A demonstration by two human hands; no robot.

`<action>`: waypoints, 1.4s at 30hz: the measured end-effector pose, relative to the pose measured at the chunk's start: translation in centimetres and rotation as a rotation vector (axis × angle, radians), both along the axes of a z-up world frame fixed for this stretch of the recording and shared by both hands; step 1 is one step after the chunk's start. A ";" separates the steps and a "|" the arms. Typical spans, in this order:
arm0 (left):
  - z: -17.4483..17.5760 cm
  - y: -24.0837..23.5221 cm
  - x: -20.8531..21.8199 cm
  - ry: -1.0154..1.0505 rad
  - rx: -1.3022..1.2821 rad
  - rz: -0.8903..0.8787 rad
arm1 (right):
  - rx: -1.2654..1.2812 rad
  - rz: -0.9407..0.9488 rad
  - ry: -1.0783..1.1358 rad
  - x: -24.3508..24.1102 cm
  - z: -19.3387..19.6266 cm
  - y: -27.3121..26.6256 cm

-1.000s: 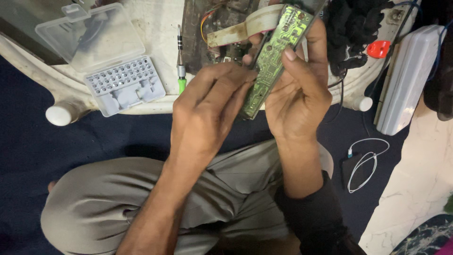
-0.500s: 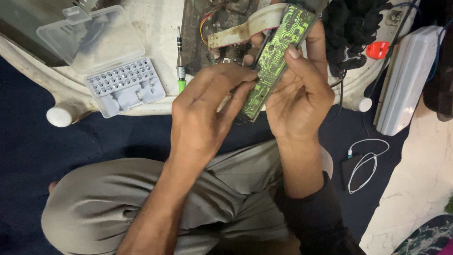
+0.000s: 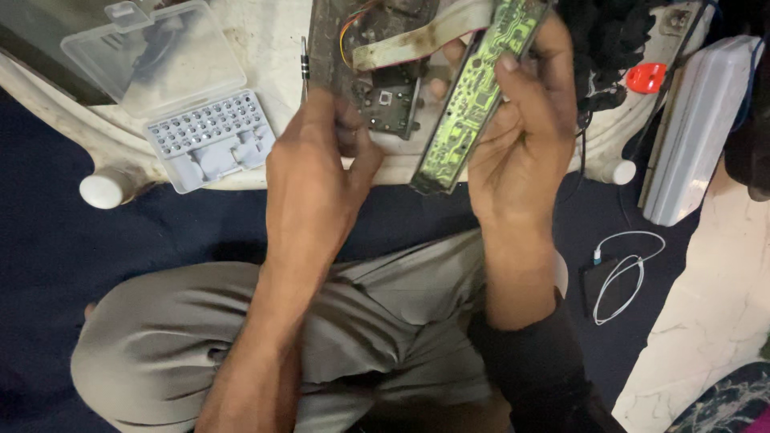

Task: The person uses a screwdriver to remove screws from a small green circuit board held in their hands. They then use their fingers to peel back a white ribbon cable attached to the board. The person continues to unscrew and manipulate the board and cable throughout the clip.

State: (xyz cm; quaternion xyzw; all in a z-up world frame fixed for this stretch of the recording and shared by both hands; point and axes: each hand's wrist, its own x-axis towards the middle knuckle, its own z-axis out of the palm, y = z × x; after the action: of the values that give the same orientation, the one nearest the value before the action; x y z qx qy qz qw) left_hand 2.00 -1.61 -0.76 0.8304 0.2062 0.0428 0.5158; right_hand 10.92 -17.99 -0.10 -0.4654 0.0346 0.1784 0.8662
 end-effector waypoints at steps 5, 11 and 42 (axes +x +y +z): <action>-1.9 -0.4 -0.6 0.101 0.523 -0.243 | -0.115 0.029 -0.056 0.1 0.2 -0.6; -3.3 -0.8 -0.9 0.160 0.750 -0.266 | -0.117 0.025 -0.008 0.1 -0.1 -0.4; -1.4 -0.9 0.7 0.021 -1.277 0.042 | -0.009 0.070 -0.015 0.0 0.1 -0.3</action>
State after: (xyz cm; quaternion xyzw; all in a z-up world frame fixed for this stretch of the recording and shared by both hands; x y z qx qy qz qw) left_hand 2.65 -2.52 -2.19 0.3554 0.2122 -0.0864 0.9062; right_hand 10.96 -18.32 0.01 -0.4716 0.0124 0.2050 0.8576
